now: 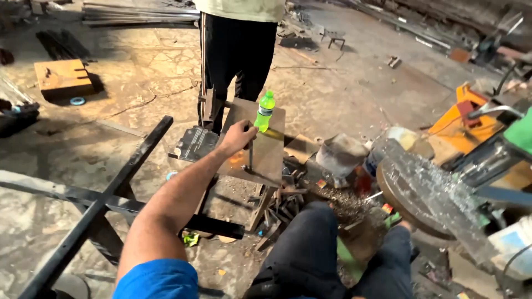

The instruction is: Aligning and inserting a metal pin into a hole on a metal plate workpiece.

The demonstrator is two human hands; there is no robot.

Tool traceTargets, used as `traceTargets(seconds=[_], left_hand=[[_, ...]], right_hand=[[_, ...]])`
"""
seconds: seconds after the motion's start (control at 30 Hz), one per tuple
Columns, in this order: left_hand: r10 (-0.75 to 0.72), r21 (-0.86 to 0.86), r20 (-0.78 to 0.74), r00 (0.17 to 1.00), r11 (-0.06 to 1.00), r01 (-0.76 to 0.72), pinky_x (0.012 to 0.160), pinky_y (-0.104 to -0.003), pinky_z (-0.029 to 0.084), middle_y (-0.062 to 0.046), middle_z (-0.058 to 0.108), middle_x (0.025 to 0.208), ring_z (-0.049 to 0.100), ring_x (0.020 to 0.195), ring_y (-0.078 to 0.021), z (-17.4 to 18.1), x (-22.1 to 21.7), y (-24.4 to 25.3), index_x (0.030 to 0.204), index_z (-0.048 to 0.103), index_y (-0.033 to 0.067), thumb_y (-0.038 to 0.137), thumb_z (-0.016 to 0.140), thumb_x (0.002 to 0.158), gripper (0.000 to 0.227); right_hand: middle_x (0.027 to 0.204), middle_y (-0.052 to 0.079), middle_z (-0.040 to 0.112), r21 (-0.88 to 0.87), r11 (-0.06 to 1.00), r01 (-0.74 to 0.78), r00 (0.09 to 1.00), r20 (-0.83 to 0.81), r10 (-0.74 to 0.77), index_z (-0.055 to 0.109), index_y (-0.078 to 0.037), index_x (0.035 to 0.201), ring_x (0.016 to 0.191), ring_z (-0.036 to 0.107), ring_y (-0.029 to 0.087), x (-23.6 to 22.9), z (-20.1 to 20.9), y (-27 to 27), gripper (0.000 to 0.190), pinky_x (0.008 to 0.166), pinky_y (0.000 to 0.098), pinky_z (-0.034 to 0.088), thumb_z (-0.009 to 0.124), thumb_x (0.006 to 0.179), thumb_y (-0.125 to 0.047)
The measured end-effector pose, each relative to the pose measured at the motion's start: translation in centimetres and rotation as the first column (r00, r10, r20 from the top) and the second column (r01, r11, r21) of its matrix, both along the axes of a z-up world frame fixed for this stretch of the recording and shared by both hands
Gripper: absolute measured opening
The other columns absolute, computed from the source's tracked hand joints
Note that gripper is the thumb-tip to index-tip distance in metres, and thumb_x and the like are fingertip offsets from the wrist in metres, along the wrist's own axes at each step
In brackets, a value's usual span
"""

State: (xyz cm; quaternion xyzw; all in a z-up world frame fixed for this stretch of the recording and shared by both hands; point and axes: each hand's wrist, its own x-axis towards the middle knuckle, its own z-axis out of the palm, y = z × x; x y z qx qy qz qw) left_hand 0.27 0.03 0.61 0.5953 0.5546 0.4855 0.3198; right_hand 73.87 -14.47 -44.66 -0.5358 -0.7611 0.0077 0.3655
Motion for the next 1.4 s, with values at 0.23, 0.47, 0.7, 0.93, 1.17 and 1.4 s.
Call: traceTargets(seconds=[0.23,0.47,0.7,0.93,1.17,1.4], left_hand=[[-0.177,-0.035,0.387,0.905,0.978,0.206,0.064,-0.029,0.059,-0.004,0.070,0.095,0.063,0.072,-0.0116,-3.0,-1.1,2.5,0.114,0.067,0.0033,0.041,0.053,0.105,0.041],[-0.222,0.006,0.367,0.903,0.972,0.237,0.070,-0.030,0.060,-0.003,0.070,0.100,0.068,0.075,-0.0141,-3.3,-1.5,3.4,0.117,0.065,0.0053,0.036,0.056,0.102,0.035],[0.039,0.167,-0.215,0.976,0.986,-0.003,0.061,-0.032,0.055,-0.010,0.068,0.077,0.067,0.065,-0.0151,0.1,-1.2,0.2,0.101,0.065,-0.0013,0.034,0.075,0.097,0.037],[-0.122,-0.016,0.065,0.990,0.992,0.123,0.056,-0.029,0.055,-0.005,0.072,0.086,0.065,0.064,-0.0116,0.3,-0.6,-0.2,0.114,0.066,0.0000,0.039,0.067,0.097,0.042],[-0.235,-0.022,0.294,0.927,0.967,0.252,0.068,-0.028,0.059,-0.007,0.071,0.106,0.067,0.076,-0.0112,-3.2,-1.8,2.6,0.130,0.063,0.0006,0.040,0.054,0.105,0.047],[-0.075,0.072,0.118,0.990,0.995,0.067,0.063,-0.029,0.055,-0.004,0.068,0.087,0.065,0.069,-0.0096,-2.5,-1.7,1.5,0.112,0.069,0.0011,0.036,0.063,0.103,0.037]], right_hand=[[0.065,0.008,0.072,-0.084,0.996,0.042,0.995,-0.083,-0.049,0.079,-0.015,0.081,0.062,0.075,0.023,-1.4,-2.3,-1.1,0.026,0.063,0.0365,0.061,0.086,0.065,-0.034],[0.067,0.007,0.072,-0.106,0.987,0.120,0.983,-0.127,-0.133,0.078,-0.015,0.081,0.060,0.074,0.021,-10.5,3.0,-9.9,0.021,0.061,0.0341,0.060,0.083,0.068,-0.032],[0.090,0.007,0.076,-0.406,0.880,0.248,0.968,0.144,-0.206,0.077,-0.021,0.101,0.081,0.077,0.026,-16.7,16.6,-14.2,0.025,0.072,0.0374,0.061,0.079,0.082,-0.036],[0.084,0.010,0.077,-0.233,0.967,0.104,0.994,0.060,-0.093,0.078,-0.016,0.097,0.082,0.077,0.028,-12.5,10.5,-11.9,0.027,0.073,0.0390,0.061,0.083,0.076,-0.032],[0.070,0.008,0.073,-0.105,0.990,0.095,0.993,-0.056,-0.101,0.079,-0.017,0.083,0.066,0.075,0.024,-6.7,0.8,-6.3,0.023,0.065,0.0386,0.060,0.084,0.069,-0.033],[0.092,0.011,0.075,-0.357,0.928,0.104,0.994,0.058,-0.089,0.075,-0.017,0.103,0.086,0.076,0.031,-13.4,14.3,-14.2,0.031,0.074,0.0416,0.060,0.078,0.080,-0.037]])
